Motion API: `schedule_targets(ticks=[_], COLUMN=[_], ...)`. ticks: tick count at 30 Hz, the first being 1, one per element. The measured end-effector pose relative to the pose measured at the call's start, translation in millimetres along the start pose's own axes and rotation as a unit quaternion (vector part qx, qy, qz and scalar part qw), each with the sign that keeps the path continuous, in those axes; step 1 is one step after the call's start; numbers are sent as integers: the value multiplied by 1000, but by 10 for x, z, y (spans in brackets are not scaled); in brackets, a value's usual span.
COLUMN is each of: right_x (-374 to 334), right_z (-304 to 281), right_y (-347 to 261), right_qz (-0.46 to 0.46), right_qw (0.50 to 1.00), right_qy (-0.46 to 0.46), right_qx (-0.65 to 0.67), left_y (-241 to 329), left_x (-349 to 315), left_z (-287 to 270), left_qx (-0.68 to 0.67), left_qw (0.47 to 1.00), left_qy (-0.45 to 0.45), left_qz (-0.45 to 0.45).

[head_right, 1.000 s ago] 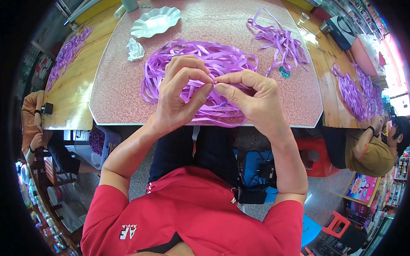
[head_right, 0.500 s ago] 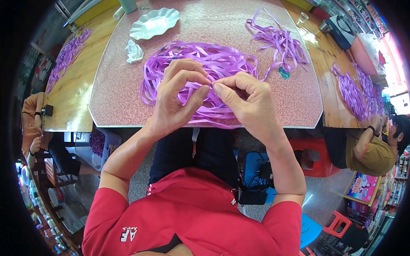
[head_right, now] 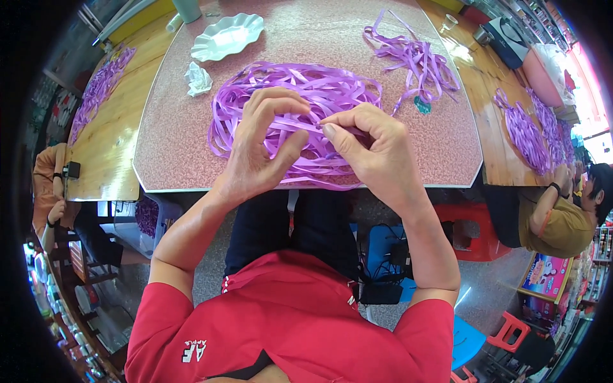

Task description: Untangle and sort a pile of thin purple plastic strips on a workbench.

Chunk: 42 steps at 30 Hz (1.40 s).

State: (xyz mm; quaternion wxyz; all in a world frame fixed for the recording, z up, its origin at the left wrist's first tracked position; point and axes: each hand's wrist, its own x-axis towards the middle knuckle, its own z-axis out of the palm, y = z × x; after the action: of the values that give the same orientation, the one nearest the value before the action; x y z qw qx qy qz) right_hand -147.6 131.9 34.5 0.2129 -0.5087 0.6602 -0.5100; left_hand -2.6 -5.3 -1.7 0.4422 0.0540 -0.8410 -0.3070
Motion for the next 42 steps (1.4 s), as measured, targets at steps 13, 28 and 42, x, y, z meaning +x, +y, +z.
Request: schedule_targets(ticks=[13,28,42], right_x=[-6,-4,-417], right_z=[-78,-516,-2724], right_y=[67,-60,735], right_qz=[-107,-165,-116], right_qw=[988,943,866], right_qy=[-89,82,303], right_qx=[-68,276,381], left_y=[34,61,-619], left_x=[198,512,1338], left_z=[-272,631,215], left_qx=[155,-196,-121], left_qw=[941,972,937], left_qy=[-225,-128,-325], left_qz=[200,37,-44])
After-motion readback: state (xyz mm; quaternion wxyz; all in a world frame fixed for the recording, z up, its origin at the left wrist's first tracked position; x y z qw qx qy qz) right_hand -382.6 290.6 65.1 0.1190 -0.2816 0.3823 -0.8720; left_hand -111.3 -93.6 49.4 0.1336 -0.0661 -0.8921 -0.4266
